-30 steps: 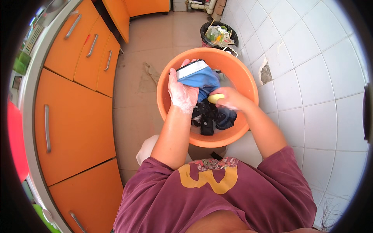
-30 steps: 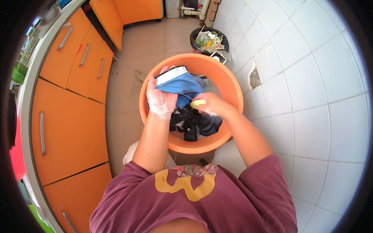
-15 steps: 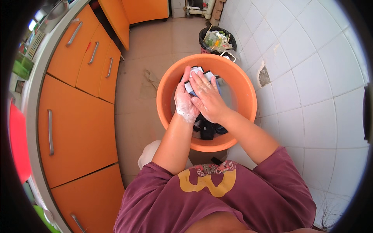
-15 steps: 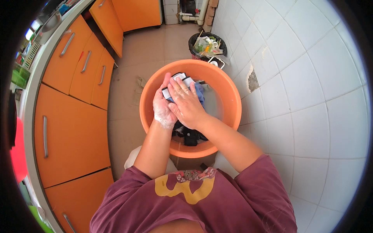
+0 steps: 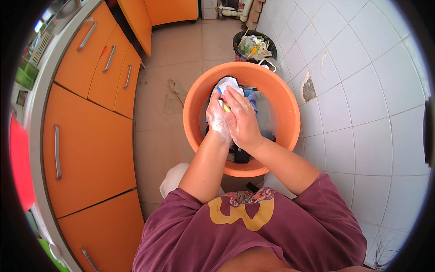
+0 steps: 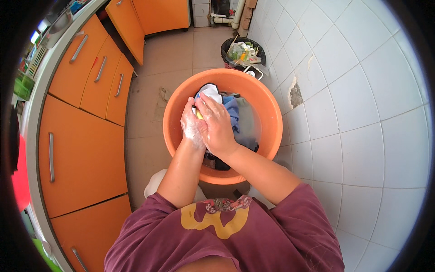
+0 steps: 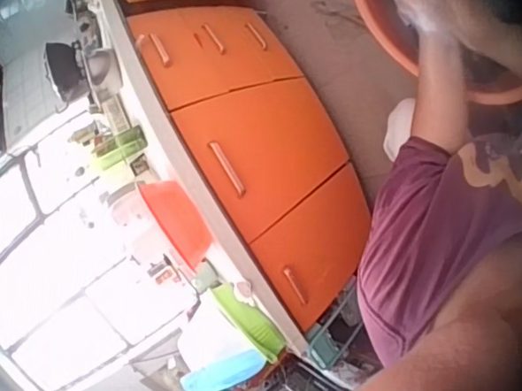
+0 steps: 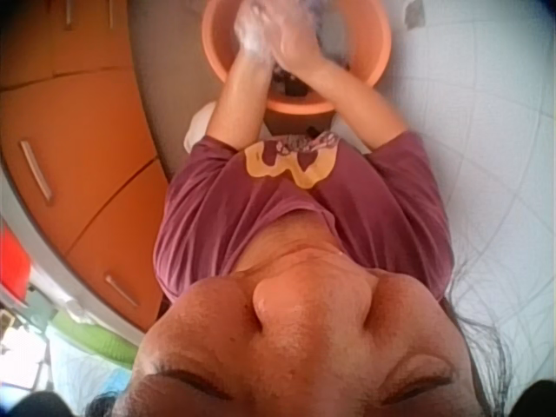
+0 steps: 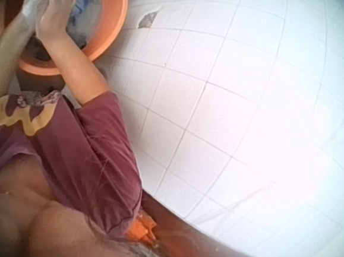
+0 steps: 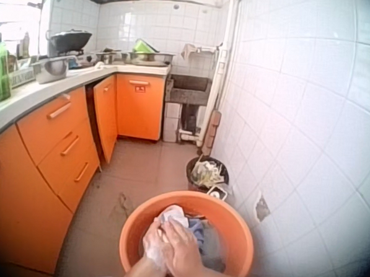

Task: The person carries a basin of clothes to a sink, fills it with water, and then sits on the floor to hand-wash the items. They use a bar of soap to scrub various garments, including a white sock and a blue shirt, repeatedly rubbing and rinsing them in the basin.

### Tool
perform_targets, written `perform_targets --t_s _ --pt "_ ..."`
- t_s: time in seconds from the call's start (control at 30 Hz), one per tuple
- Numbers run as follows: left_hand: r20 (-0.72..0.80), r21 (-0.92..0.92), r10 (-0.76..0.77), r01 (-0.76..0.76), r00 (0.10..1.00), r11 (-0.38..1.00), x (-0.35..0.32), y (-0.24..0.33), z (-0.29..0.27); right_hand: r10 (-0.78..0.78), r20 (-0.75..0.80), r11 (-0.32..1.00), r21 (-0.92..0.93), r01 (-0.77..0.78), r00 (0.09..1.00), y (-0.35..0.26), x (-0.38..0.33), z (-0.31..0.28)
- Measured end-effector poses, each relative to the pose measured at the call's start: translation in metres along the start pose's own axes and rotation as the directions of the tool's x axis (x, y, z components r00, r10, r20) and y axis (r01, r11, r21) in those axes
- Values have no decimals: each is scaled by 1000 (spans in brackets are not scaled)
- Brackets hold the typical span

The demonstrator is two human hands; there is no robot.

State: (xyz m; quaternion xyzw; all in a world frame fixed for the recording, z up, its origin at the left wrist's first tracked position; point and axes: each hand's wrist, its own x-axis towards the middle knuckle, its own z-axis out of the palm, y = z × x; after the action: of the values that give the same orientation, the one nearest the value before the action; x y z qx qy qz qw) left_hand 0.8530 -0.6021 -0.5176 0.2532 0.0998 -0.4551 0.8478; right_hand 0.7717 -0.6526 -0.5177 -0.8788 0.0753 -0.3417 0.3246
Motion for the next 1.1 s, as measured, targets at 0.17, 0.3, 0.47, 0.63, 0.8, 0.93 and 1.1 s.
perform_targets --t_s 0.17,0.3,0.47,0.63,0.8,0.93,1.1 --pt "-46 -11 -31 31 998 999 8 -8 -1 458 -126 773 545 -324 880 -1 7 15" --pt "127 10 -80 79 989 997 -6 -11 15 477 -226 851 362 -381 850 7 30 -2" --pt "260 88 -27 4 965 996 -11 -19 14 408 -211 911 149 -384 888 27 30 5" --pt "234 -42 33 -24 972 999 -9 -14 2 234 -149 972 11 -235 961 20 8 19" --pt "336 -23 -22 32 942 999 -9 -7 6 63 -138 998 21 -61 988 -8 5 12" --pt "108 61 42 -49 993 997 -8 -12 14 172 -146 982 99 -158 974 -11 5 7" --pt "117 52 53 -60 992 997 13 -10 -19 384 -81 846 429 -315 920 -25 11 9"
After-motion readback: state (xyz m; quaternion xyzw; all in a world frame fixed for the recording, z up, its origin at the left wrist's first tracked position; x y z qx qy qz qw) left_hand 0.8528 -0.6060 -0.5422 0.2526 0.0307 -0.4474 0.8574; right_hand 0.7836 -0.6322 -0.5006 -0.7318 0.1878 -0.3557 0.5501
